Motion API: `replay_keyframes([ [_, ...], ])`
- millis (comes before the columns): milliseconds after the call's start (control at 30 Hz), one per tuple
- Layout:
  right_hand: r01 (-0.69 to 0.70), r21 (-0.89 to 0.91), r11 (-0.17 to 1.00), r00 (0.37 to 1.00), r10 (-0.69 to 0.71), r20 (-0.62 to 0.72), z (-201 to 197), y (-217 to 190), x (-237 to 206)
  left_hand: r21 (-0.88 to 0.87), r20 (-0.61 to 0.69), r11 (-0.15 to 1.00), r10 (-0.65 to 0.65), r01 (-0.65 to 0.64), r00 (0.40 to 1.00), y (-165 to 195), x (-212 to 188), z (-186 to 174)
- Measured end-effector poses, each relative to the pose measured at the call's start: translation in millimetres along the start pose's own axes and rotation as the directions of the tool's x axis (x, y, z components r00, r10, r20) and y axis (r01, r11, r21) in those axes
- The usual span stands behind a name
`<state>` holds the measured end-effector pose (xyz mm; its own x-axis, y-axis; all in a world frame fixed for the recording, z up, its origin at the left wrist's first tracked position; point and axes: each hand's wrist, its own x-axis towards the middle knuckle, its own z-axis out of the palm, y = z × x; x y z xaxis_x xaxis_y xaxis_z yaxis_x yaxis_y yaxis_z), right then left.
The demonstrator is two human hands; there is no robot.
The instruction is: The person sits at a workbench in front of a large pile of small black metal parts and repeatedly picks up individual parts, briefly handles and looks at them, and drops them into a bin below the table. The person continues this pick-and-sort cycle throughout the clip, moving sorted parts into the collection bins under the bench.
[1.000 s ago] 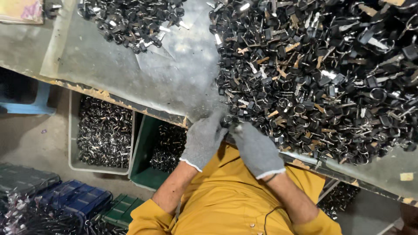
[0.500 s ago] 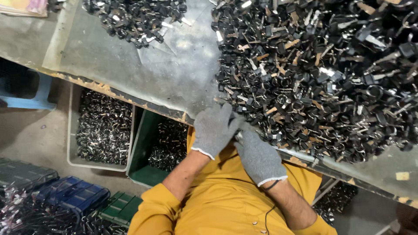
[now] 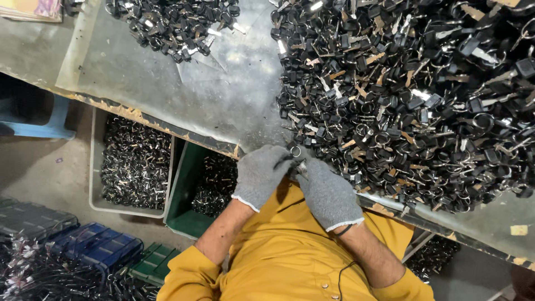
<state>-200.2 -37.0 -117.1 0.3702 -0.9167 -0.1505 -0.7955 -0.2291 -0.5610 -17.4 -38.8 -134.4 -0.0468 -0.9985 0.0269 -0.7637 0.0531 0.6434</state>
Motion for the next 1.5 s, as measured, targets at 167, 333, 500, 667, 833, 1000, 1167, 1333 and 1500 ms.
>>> replay_keyframes([
  [167, -0.044, -0.134, 0.990, 0.995, 0.056, 0.085, -1.2, -13.3, 12.4, 0.052, -0.017, 0.994, 0.094, -0.093, 0.995, -3.3, -0.7, 5.4],
  [333, -0.037, -0.049, 0.998, 0.996, 0.041, 0.078, -4.0, -16.7, 15.9, 0.035, -0.038, 0.982, 0.185, -0.184, 0.982, -10.1, 1.3, 7.8],
  [500, -0.068, -0.386, 0.920, 0.992, 0.105, 0.076, 6.0, -19.2, 13.3, 0.171, 0.024, 0.958, 0.231, -0.232, 0.973, -7.2, -2.3, 10.9],
  [667, 0.018, -0.246, 0.969, 0.997, 0.002, 0.079, 1.5, -9.0, 8.1, 0.092, -0.039, 0.973, 0.216, -0.212, 0.976, -3.9, 0.1, 7.5],
  [833, -0.171, -0.132, 0.976, 0.979, 0.184, 0.090, 3.5, -11.0, 6.3, 0.012, -0.070, 0.978, 0.211, -0.210, 0.975, -11.3, -4.5, 9.7],
  [1000, -0.095, -0.313, 0.945, 0.994, 0.107, 0.021, 11.5, -15.2, 9.5, 0.088, -0.042, 0.957, 0.281, -0.276, 0.959, -15.4, -7.4, 16.9],
  [1167, -0.061, -0.106, 0.992, 0.997, 0.066, 0.048, 3.6, -9.2, 12.7, 0.069, -0.084, 0.956, 0.290, -0.284, 0.953, -12.4, -3.7, 12.7],
  [1333, -0.120, -0.163, 0.979, 0.985, 0.138, 0.103, -1.4, -10.7, 14.9, 0.116, -0.092, 0.947, 0.312, -0.301, 0.946, -1.5, -4.4, 9.8],
  [1500, -0.067, -0.274, 0.959, 0.994, 0.086, 0.060, 7.5, -15.4, 6.7, -0.184, -0.087, 0.980, 0.062, -0.078, 0.994, 2.6, -4.7, 1.0],
])
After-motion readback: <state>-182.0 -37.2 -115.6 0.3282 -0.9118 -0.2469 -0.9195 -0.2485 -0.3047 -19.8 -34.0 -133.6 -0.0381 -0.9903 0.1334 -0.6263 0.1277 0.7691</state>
